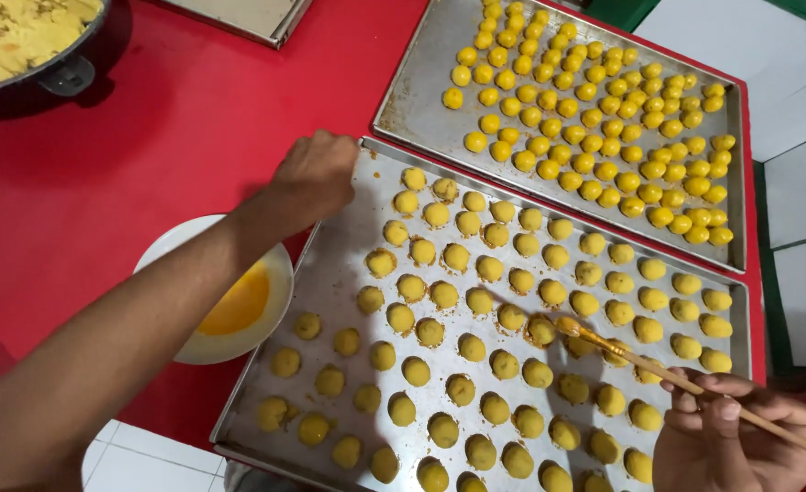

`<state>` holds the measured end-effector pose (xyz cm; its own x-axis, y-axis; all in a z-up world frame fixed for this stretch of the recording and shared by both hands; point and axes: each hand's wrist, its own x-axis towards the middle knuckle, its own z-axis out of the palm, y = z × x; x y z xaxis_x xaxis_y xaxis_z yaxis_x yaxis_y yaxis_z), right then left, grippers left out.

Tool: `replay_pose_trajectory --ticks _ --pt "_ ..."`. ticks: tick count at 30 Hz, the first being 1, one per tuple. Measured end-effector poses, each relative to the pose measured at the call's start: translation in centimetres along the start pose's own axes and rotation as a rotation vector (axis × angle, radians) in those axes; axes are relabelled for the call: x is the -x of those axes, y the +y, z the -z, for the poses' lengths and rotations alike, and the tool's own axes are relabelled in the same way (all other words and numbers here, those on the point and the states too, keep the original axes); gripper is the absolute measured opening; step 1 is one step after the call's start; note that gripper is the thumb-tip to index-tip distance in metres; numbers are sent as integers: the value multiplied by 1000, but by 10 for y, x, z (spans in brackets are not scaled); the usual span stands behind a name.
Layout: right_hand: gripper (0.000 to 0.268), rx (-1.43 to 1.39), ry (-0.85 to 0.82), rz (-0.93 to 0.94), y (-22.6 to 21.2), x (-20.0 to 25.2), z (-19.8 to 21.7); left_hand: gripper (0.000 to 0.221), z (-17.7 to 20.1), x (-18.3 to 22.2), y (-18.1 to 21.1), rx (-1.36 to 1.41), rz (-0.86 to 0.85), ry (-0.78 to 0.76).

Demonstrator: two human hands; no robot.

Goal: Applying egg wash glaze to small round cookies on baking trays using a pastry brush.

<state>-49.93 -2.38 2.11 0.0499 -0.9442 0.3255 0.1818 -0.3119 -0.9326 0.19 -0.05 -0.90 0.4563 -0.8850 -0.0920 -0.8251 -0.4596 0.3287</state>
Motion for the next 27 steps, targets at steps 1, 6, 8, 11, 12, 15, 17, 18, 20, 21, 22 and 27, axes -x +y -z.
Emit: replay_pose_trajectory --ticks 1,6,8,11,12,15,17,18,20,21,22,27 --pt "21 1 6 0 -1 0 -2 33 -6 3 7 -1 -5 -3" --pt "22 21 38 32 -5 2 -10 17 8 48 84 140 -527 147" --pt "22 18 42 56 -1 1 -8 10 8 56 100 278 -557 51" --pt "22 16 52 73 -4 2 -12 19 9 56 112 354 -577 19" --pt "21 18 57 65 -7 3 -14 16 9 55 113 295 -566 84" --pt "22 2 49 54 -6 3 -9 56 -2 46 96 179 -551 120" --pt "23 -5 51 47 -7 3 -10 56 0 40 87 178 -486 18" --pt "24 -12 52 41 -8 3 -11 61 1 37 82 178 -421 -83" --pt "23 -6 47 47 -4 3 -7 49 -11 23 64 242 -457 -3" --pt "23 4 50 56 -3 3 -5 38 -16 16 56 305 -501 75" --pt "23 0 49 56 -2 3 -5 38 4 26 62 302 -500 77" --pt "23 31 43 42 -1 5 -5 44 48 49 65 503 -136 -150"
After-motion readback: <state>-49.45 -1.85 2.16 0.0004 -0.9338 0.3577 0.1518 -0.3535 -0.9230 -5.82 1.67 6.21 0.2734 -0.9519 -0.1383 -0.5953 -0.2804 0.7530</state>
